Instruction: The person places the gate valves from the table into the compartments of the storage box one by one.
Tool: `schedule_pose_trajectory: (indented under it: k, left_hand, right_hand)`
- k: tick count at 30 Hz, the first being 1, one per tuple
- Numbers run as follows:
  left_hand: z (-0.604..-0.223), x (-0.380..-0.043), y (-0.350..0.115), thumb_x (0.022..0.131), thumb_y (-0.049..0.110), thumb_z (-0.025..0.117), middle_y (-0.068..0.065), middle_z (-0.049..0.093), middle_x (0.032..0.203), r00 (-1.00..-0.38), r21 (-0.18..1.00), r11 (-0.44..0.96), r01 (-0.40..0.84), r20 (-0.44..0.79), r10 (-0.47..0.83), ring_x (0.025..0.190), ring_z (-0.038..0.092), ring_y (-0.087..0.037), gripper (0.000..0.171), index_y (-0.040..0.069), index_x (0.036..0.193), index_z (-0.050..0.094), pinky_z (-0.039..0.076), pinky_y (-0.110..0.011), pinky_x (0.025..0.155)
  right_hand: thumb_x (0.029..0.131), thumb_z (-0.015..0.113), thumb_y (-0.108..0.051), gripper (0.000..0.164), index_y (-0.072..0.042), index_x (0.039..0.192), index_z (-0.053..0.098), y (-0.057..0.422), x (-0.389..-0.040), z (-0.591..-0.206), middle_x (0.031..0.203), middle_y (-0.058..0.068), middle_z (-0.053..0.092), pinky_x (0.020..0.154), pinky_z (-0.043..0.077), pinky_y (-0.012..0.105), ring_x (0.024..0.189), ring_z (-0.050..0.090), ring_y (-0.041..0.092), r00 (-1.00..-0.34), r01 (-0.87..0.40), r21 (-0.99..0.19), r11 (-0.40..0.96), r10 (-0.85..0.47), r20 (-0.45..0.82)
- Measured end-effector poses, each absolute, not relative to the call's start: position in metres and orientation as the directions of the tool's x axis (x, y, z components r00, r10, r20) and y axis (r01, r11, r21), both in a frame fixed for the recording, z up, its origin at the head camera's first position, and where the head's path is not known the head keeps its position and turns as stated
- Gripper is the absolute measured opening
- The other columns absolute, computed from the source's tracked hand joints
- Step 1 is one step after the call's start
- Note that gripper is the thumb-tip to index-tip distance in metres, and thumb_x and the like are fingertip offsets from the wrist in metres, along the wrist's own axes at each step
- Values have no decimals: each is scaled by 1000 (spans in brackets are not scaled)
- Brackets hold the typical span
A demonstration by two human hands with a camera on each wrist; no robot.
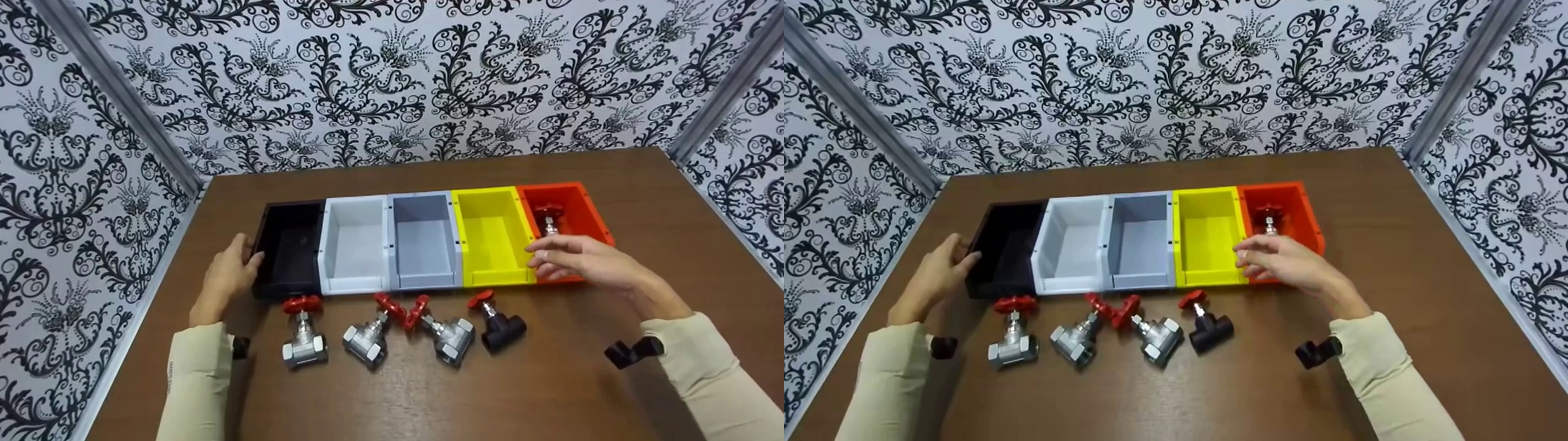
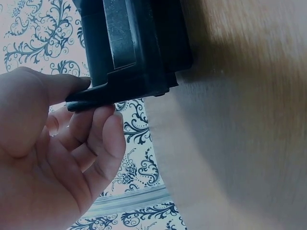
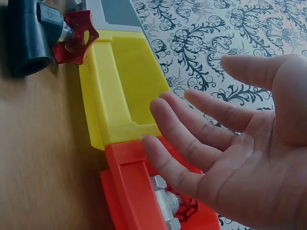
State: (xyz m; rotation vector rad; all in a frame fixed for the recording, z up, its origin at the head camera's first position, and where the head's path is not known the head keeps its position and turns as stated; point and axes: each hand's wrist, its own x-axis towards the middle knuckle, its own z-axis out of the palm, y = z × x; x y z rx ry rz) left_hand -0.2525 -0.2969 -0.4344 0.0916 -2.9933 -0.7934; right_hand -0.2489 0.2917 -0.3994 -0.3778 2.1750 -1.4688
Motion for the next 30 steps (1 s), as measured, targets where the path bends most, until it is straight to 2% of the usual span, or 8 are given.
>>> schedule_pose_trajectory:
  k: [8, 19, 30]
  left_hand:
    - [-433, -251, -297, 101, 26, 53, -30, 63, 115, -997, 497, 866, -51, 23, -72, 103, 59, -49, 32, 3, 123, 47, 43, -61, 81]
    - [-432, -252, -296, 102, 26, 52, -31, 63, 113, -997, 504, 861, -61, 4, -73, 101, 59, -47, 32, 3, 124, 46, 43, -60, 80]
    - [-433, -251, -297, 102, 26, 52, -29, 64, 113, -997, 513, 857, -49, 19, -69, 102, 60, -47, 32, 4, 124, 46, 44, -60, 81]
  right_hand:
    - [102, 56, -25, 52, 12, 137, 45, 288, -249, -406, 120, 22, 63, 90, 54, 31, 103, 68, 27, -818, 44, -925, 377, -518, -250]
    - [100, 58, -32, 55, 6, 139, 46, 282, -248, -418, 126, 26, 60, 92, 53, 29, 113, 62, 37, -797, 101, -902, 419, -508, -325]
    - [99, 59, -36, 56, 3, 139, 49, 278, -247, -429, 128, 25, 60, 93, 53, 32, 114, 62, 35, -782, 142, -891, 431, -504, -368]
